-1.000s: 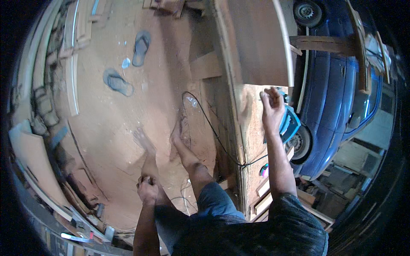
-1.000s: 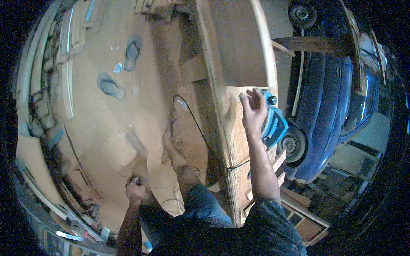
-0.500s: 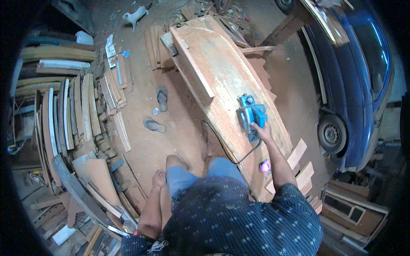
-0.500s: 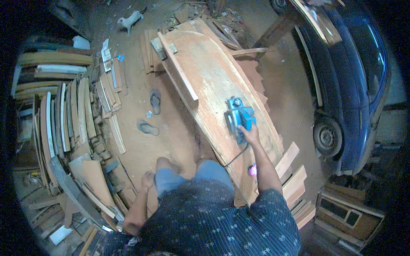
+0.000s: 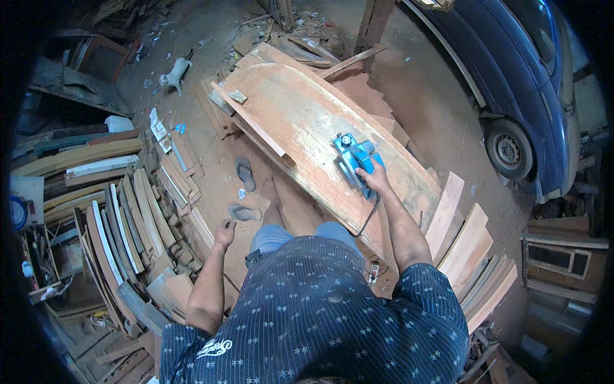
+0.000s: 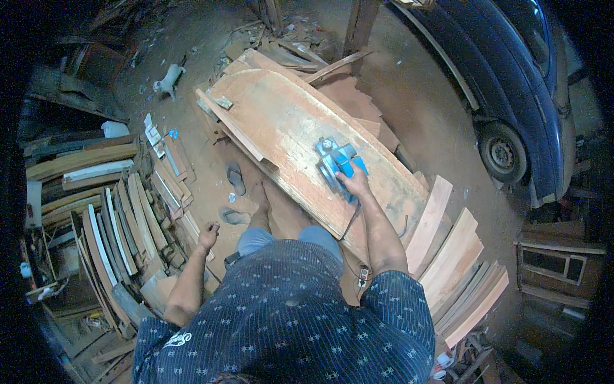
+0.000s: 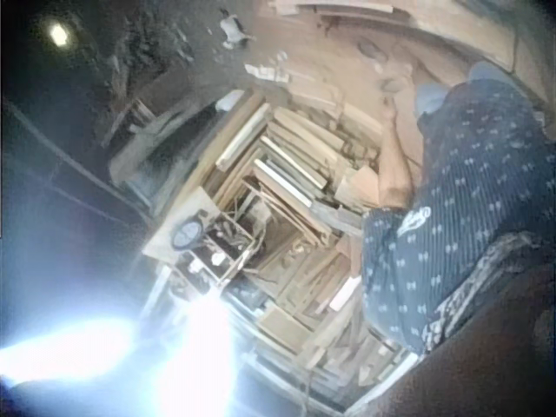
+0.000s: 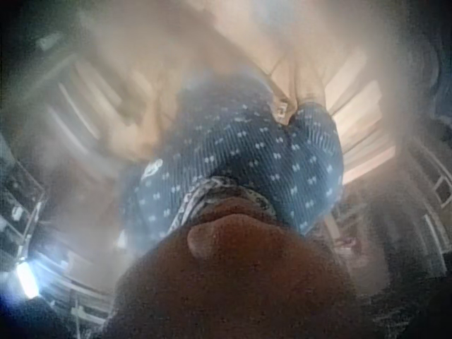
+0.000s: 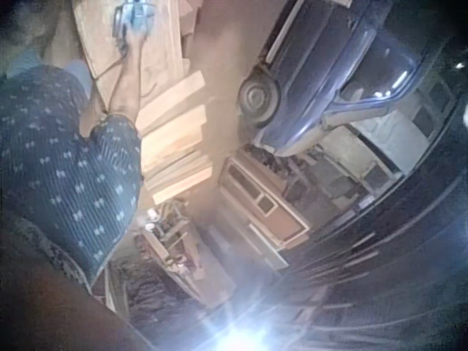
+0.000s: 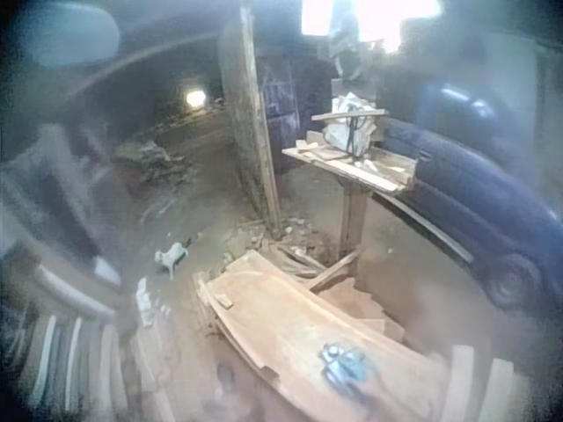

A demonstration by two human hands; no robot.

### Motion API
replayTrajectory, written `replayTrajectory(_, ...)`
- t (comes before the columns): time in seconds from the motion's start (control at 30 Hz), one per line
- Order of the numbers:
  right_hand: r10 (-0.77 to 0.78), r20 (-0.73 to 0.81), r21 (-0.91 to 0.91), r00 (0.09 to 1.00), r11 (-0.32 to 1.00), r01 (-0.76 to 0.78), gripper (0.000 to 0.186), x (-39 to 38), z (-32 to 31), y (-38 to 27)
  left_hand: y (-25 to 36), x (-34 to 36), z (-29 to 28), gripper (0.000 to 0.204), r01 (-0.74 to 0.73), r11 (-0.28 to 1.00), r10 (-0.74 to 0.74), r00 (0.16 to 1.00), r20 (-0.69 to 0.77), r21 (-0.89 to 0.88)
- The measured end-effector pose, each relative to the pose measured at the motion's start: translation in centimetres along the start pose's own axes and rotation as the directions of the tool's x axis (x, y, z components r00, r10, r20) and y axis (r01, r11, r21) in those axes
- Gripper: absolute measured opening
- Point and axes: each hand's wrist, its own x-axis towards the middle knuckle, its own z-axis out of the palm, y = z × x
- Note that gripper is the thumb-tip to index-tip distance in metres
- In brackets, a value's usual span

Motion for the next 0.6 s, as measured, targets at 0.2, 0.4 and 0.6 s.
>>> replayTrajectory(0.2,-0.012,-0.003,-0.125,1.0,0.992,0.012,0.067,-1.8,0.0,-5.4,11.2,8.9,-2.9,0.046,-0.186,0.972,0.189,0.982,-0.004,0.14)
replayTrajectory(0.4,0.171,0.059,0.293,0.984,0.939,-0.18,0.039,-9.8,-0.6,-19.1,23.4,21.2,-6.0,0.06,-0.609,0.772,0.63,0.771,-0.092,0.185)
replayTrajectory(0.6,0.167,0.045,0.267,0.985,0.948,-0.173,0.034,-14.5,2.5,-29.7,30.9,29.4,-8.1,0.068,-0.663,0.627,0.762,0.63,-0.148,0.409)
